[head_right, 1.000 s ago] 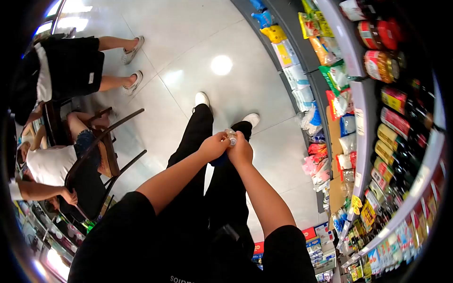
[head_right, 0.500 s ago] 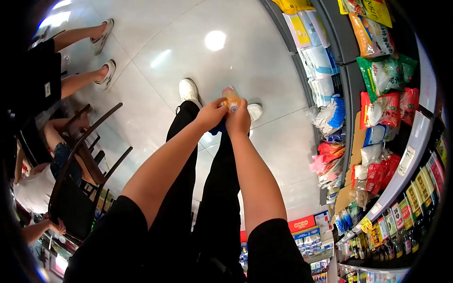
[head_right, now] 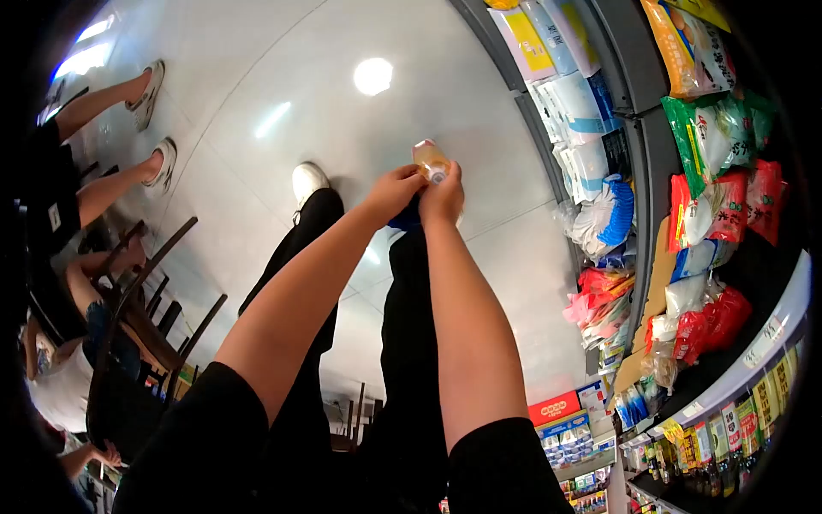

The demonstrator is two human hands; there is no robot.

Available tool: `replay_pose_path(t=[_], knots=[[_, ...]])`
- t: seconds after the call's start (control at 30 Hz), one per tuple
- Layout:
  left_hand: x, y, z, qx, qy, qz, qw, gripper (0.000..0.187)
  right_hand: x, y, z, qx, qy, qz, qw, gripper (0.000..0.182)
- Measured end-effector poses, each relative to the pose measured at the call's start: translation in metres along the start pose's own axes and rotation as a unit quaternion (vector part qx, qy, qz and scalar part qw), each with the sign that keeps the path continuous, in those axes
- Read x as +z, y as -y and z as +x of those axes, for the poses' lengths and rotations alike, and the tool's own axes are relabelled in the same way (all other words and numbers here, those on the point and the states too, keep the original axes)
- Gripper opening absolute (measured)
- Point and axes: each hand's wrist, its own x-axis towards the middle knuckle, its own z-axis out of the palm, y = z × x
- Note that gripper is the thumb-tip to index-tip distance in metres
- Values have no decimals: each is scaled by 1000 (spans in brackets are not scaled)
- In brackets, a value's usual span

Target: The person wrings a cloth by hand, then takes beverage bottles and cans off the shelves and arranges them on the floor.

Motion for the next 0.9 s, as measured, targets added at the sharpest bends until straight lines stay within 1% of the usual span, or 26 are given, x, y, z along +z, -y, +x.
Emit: replay_pose_path(t=[0.03, 0.1, 0.13, 0.17, 0.2, 0.23, 0.33, 0.4, 0.43, 0.5, 0.53, 0.57, 0.67, 0.77, 0.8, 0.87, 0.9], knots=[[6, -6, 13, 2, 2, 3, 1000, 43, -1, -5, 16, 1, -3, 2, 1000, 54], [24, -9, 41, 4, 32, -33, 999, 39, -11, -11, 42, 2, -44, -15, 999, 53], [34, -8, 58, 20, 32, -64, 997, 37, -15, -16, 55, 0, -59, -9, 998, 52], [43, -11, 71, 18, 33, -69, 997, 37, -23, -11, 65, -4, -73, -3, 997, 52], [51, -17, 81, 43, 45, -87, 994, 37, -34, -6, 75, 6, -58, 4, 998, 51], [59, -22, 89, 67, 57, -105, 991, 37, -35, -15, 89, -18, -89, -16, 996, 50], [76, -47, 99, 70, 68, -127, 987, 38, -51, -34, 130, -21, -75, -16, 997, 52], [83, -55, 105, 55, 78, -129, 987, 40, -65, -26, 139, -59, -89, -57, 993, 57], [85, -58, 106, 41, 86, -129, 987, 41, -67, -29, 145, -58, -90, -58, 993, 57], [86, -59, 109, 35, 84, -134, 987, 43, -66, -42, 166, -89, -71, -93, 989, 64], [87, -56, 115, 57, 78, -117, 988, 40, -64, -50, 176, -79, -54, -53, 994, 67], [86, -55, 119, 80, 70, -99, 989, 39, -62, -49, 178, -80, -53, -52, 994, 67], [80, -51, 128, 93, 85, -91, 988, 42, -58, -49, 183, -59, -47, -57, 996, 72], [74, -49, 131, 72, 93, -103, 988, 45, -53, -53, 188, -32, -30, -27, 999, 75], [74, -45, 132, 71, 93, -105, 988, 45, -52, -55, 187, -61, -64, -27, 996, 75], [75, -39, 126, 78, 16, -98, 992, 46, -55, -57, 175, -90, -97, -29, 991, 74], [73, -35, 119, 78, 15, -99, 992, 46, -57, -58, 165, -75, -119, -35, 989, 78]])
